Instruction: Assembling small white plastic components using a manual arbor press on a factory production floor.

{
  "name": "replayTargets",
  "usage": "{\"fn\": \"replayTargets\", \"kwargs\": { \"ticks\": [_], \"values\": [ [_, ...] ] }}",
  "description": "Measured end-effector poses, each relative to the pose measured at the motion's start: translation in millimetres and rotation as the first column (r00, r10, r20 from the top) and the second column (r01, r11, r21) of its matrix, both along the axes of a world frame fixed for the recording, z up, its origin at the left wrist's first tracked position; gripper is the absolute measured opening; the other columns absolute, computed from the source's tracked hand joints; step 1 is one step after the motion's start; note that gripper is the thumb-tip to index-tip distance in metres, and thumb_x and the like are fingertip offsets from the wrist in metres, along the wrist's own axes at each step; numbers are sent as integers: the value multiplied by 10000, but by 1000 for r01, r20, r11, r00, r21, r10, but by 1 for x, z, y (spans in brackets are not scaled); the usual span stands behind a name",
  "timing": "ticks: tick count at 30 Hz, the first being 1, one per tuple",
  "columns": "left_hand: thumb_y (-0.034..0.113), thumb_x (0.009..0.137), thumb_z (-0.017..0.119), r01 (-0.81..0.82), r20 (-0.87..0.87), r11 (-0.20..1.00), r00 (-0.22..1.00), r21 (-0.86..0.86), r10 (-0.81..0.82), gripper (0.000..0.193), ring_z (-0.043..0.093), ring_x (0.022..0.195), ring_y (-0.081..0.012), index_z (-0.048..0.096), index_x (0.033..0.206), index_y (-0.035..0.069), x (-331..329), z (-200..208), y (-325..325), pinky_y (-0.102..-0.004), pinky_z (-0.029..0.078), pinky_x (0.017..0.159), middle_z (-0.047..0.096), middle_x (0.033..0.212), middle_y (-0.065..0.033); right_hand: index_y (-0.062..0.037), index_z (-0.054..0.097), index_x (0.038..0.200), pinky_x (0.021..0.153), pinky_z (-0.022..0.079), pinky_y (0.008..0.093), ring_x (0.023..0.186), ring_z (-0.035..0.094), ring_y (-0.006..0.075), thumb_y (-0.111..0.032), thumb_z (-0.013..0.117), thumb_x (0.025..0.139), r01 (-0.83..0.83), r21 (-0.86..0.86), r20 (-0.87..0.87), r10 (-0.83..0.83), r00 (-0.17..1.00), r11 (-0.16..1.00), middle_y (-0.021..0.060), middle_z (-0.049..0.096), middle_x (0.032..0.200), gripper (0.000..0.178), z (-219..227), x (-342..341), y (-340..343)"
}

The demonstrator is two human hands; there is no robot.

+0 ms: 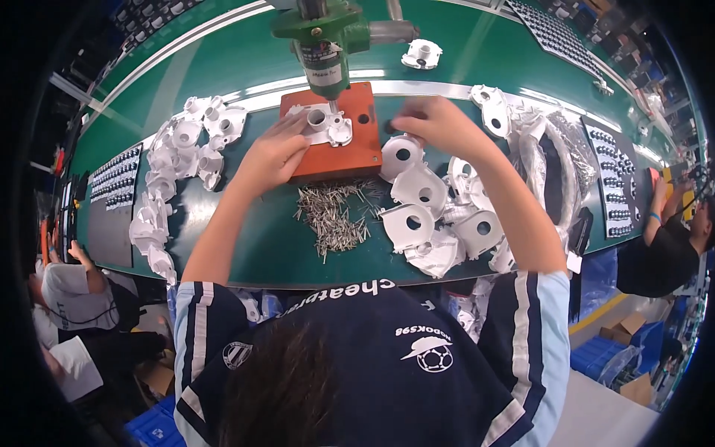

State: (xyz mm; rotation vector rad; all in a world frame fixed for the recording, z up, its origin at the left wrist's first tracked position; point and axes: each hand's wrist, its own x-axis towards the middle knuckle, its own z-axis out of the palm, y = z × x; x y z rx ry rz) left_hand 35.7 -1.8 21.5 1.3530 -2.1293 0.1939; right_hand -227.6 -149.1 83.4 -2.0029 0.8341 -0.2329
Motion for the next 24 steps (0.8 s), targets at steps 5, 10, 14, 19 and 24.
{"fn": "replayTargets", "kwargs": {
  "ticks": [5,10,14,19,24],
  "values": [
    [198,802,630,-94,16,990,996,105,93,249,501,1145,-372,521,913,2,-12,2,7,-429,409,989,537,1195,-223,2,609,890,480,354,198,536,429,41,-205,611,855,-132,118,-29,136,990,984,-1,563,700,210,-8,58,-15],
    [399,747,693,-131,7,991,991,32,131,539,443,1198,-385,506,1035,-17,-24,-6,12,-462,348,1034,502,1235,-226,-22,602,917,448,317,194,516,408,42,-135,636,832,-63,175,-115,84,990,983,-8,593,771,145,-16,88,-19],
    [382,660,760,-150,-74,988,986,-44,146,586,447,1204,-357,509,1021,-5,-25,-17,10,-465,342,1039,508,1236,-204,-45,635,824,495,382,244,550,463,93,-211,643,827,-181,195,-178,217,960,964,1,564,667,167,-17,93,-34],
    [363,629,782,-170,-96,984,982,-57,164,586,460,1196,-346,512,1005,3,-26,-21,7,-464,348,1037,517,1230,-198,-38,623,863,594,364,250,668,455,85,-127,659,769,-242,-67,-198,224,954,968,-14,523,702,134,-30,98,-33],
    [359,621,787,-183,-93,981,980,-60,177,579,465,1193,-344,514,993,9,-25,-24,8,-461,349,1037,518,1234,-196,-30,581,746,597,401,286,627,493,137,-240,666,768,-235,-192,-304,170,937,953,17,530,656,227,-13,88,-1]
  ]
}}
